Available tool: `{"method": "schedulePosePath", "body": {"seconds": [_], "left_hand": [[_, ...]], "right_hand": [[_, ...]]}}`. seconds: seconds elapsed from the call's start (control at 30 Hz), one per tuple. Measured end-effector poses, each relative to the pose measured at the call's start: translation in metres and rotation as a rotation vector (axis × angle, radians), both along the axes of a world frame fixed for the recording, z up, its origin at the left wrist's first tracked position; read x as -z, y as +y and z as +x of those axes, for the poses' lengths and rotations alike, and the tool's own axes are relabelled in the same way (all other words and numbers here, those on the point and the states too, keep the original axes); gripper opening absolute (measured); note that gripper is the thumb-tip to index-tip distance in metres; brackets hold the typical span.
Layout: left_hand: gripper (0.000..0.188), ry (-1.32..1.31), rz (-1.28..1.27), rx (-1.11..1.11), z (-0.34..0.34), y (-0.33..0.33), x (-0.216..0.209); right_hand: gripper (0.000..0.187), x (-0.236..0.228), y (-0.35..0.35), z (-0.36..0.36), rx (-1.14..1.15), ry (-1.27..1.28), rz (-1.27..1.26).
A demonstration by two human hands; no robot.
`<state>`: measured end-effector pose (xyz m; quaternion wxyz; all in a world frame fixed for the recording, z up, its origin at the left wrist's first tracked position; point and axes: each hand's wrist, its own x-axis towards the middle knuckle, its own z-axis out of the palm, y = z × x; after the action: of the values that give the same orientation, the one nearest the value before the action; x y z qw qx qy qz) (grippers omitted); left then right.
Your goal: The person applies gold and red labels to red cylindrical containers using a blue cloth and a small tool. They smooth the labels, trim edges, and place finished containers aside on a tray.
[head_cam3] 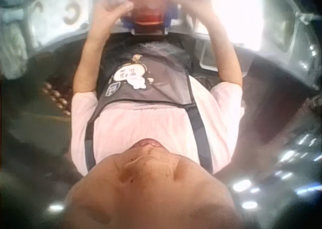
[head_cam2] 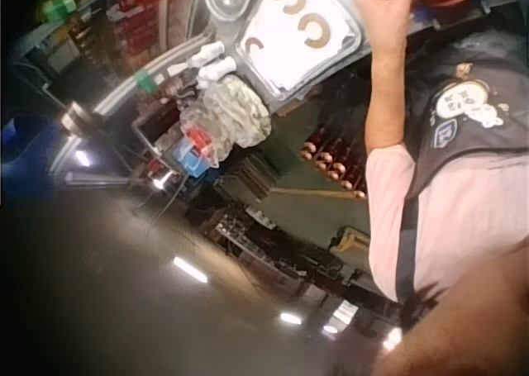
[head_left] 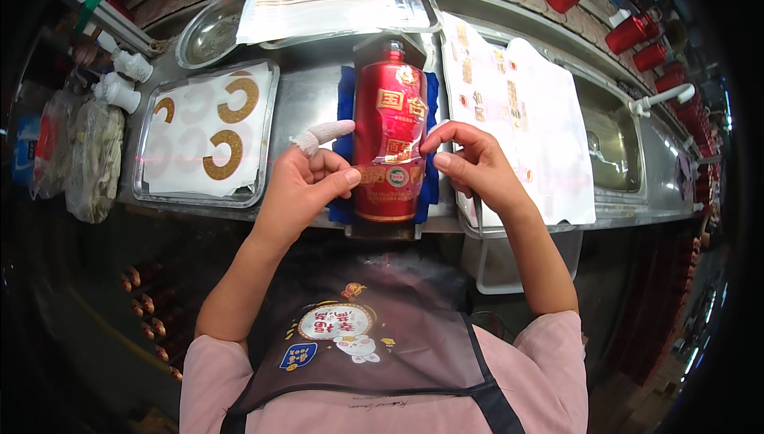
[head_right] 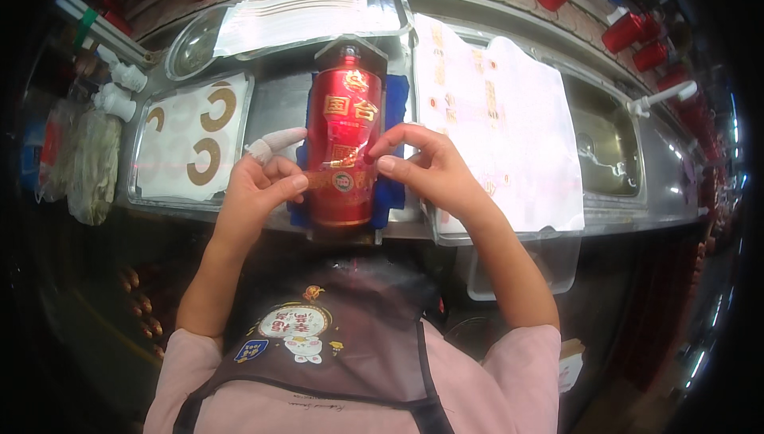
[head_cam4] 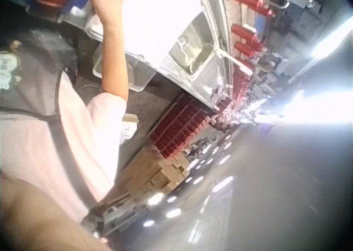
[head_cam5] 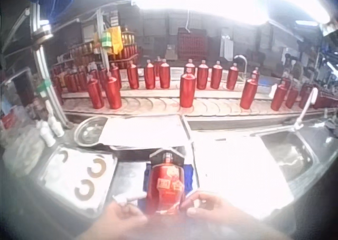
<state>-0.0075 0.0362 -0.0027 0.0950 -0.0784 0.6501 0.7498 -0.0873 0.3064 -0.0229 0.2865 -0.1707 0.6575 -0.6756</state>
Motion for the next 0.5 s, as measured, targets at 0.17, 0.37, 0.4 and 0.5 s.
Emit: {"method": "schedulePosePath", "body": {"seconds": [0.17, 0.37, 0.4, 0.5], "left_hand": [[0.057, -0.01, 0.004, -0.01, 0.003, 0.003, -0.002], [0.055, 0.006, 0.071, -0.021, 0.008, 0.005, -0.011], [0.055, -0.016, 0.083, -0.019, 0.009, 0.005, -0.013], [0.055, -0.069, 0.101, -0.02, 0.01, 0.005, -0.018]], "right_hand": [[0.016, -0.003, -0.007, 0.009, 0.047, 0.11, 0.082], [0.016, -0.022, -0.006, 0.003, -0.018, -0.098, 0.084], [0.015, -0.024, -0.003, 0.003, -0.012, -0.154, 0.155], [0.017, -0.023, -0.001, 0.004, -0.078, -0.163, 0.069]]}}
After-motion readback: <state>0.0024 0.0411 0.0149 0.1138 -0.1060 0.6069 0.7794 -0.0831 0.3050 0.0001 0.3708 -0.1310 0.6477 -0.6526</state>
